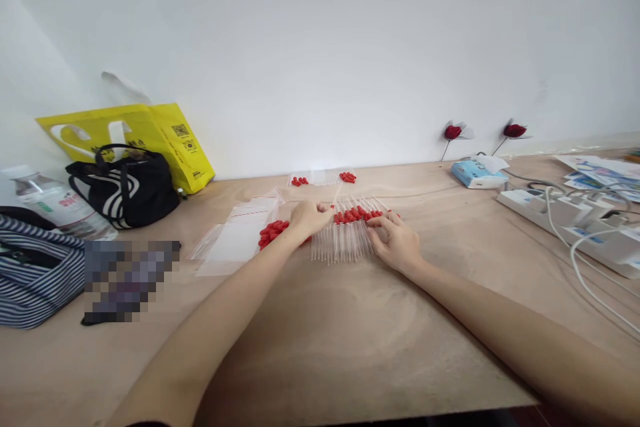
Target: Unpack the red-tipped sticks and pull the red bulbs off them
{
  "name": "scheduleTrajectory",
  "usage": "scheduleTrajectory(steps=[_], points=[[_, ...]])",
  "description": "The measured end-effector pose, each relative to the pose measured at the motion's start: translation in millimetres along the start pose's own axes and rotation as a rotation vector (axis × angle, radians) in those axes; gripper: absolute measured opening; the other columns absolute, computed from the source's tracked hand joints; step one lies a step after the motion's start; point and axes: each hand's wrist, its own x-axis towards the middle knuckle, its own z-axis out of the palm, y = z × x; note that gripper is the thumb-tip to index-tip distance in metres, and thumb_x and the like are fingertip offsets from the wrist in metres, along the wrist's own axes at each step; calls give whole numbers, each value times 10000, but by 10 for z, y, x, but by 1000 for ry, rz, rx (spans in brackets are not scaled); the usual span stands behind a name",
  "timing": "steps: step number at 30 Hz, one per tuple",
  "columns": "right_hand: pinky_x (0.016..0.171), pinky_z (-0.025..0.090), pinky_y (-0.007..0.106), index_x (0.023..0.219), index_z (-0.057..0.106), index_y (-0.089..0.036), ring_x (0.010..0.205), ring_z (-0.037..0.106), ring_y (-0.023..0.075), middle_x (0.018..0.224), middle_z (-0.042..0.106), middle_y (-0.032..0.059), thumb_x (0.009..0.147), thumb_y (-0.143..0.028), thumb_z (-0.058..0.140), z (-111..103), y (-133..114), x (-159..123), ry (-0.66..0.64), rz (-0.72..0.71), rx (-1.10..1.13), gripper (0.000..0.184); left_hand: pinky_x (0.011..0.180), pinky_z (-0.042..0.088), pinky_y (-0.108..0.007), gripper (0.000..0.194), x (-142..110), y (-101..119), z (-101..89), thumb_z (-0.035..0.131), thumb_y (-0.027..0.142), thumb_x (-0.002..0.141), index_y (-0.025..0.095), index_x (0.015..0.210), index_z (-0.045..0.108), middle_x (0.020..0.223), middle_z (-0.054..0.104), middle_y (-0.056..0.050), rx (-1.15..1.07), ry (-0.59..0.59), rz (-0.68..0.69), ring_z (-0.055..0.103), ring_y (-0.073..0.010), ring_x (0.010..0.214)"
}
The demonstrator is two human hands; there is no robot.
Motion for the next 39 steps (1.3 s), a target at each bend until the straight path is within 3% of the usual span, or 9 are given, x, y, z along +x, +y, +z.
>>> scheduleTrajectory(steps=[2,4,7,10,13,16,22,29,39], points=[[692,419,277,938,578,-193,854,538,171,918,581,60,787,-305,452,-13,-15,-3,100,-103,52,227,650,382,-272,182,-221,-109,-97,501,316,672,181,565,560,601,573,1,-2,40,119,525,-149,637],[797,396,325,1009,559,-168,929,514,194,983,575,91,788,-329,475,-27,-46,-13,140,-264,72,285,705,374,-300,138,-452,-228,-163,503,264,683,178,591,558,589,551,-3,64,132,443,509,-154,653],[888,326,388,1107,531,-190,1026,472,212,1096,559,89,796,-362,499,-32,-116,-47,77,-518,26,356,705,368,-322,145,-724,-369,-176,493,266,728,173,644,566,655,568,-22,168,197,701,497,-160,678],[954,237,433,1062,567,-243,1040,470,197,1049,605,38,817,-354,490,-5,-187,-89,-16,-709,-2,280,687,369,-319,155,-860,-421,-104,488,260,751,175,650,568,647,565,-23,205,277,805,489,-154,672],[967,216,439,970,610,-251,955,514,163,874,660,7,840,-309,468,38,-226,-113,-51,-780,18,201,677,372,-315,150,-903,-407,-22,491,253,756,184,647,567,635,571,-14,177,342,843,485,-143,652],[926,284,404,930,620,-223,839,541,137,735,662,1,852,-240,441,67,-234,-118,-46,-800,46,196,677,383,-320,150,-913,-374,17,496,261,758,184,657,576,649,585,-21,140,349,822,499,-148,659],[881,352,369,952,606,-197,817,540,134,731,660,13,841,-176,416,73,-225,-124,53,-849,91,222,900,350,-384,227,-895,-341,56,492,328,806,208,967,598,1029,624,-49,66,216,789,525,-194,991],[880,351,381,941,602,-202,815,549,130,712,660,-1,832,-146,423,68,-197,-152,59,-882,103,217,1000,240,-461,186,-922,-339,44,448,249,843,221,874,630,1071,627,-1,99,150,819,477,-204,1115],[867,343,393,985,579,-212,832,550,129,706,657,-4,823,-148,438,59,-177,-169,29,-894,127,224,1005,203,-489,186,-945,-361,31,452,226,840,239,830,638,1037,643,2,110,150,828,469,-204,1129]])
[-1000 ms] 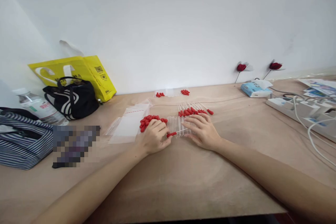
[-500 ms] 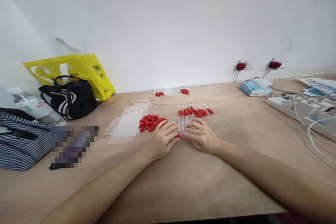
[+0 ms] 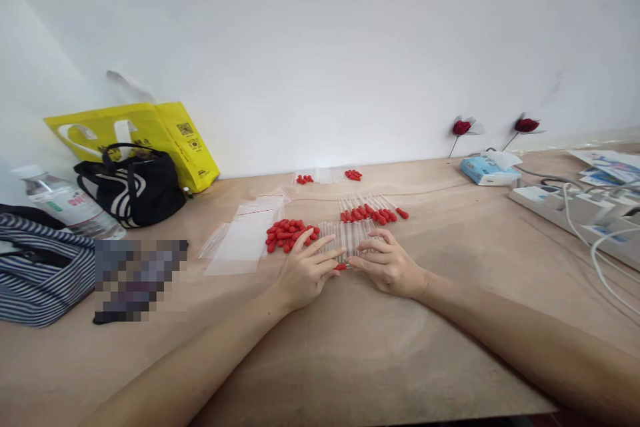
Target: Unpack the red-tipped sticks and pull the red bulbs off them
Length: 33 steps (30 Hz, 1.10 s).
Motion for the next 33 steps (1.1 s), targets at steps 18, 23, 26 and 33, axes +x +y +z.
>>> scheduleTrajectory(steps=[18,23,26,33], points=[[847,354,398,944,568,-159,805,546,143,710,657,13,795,-107,451,-27,-16,23,68,-57,37,196,994,181,-477,203,-19,29,-57,442,170,838,219,741,613,1040,640,26,-1,21,25,479,-203,1119],[833,369,390,938,568,-162,796,544,147,703,650,14,788,-118,479,-5,-20,24,90,-37,37,180,954,247,-449,201,10,34,-52,438,164,841,215,769,619,1037,641,18,31,39,39,482,-207,1113],[819,375,383,939,569,-155,776,541,150,702,645,22,787,-120,482,-17,6,11,109,-31,33,178,891,320,-403,193,27,-27,-82,444,152,832,219,800,623,1047,638,20,43,53,31,487,-203,1099],[663,361,307,888,618,-172,576,479,115,572,569,-6,786,-184,521,-54,164,-71,148,244,-85,141,758,440,-318,212,-85,-533,-258,424,233,830,183,836,630,875,597,-57,47,235,-427,536,-169,835]])
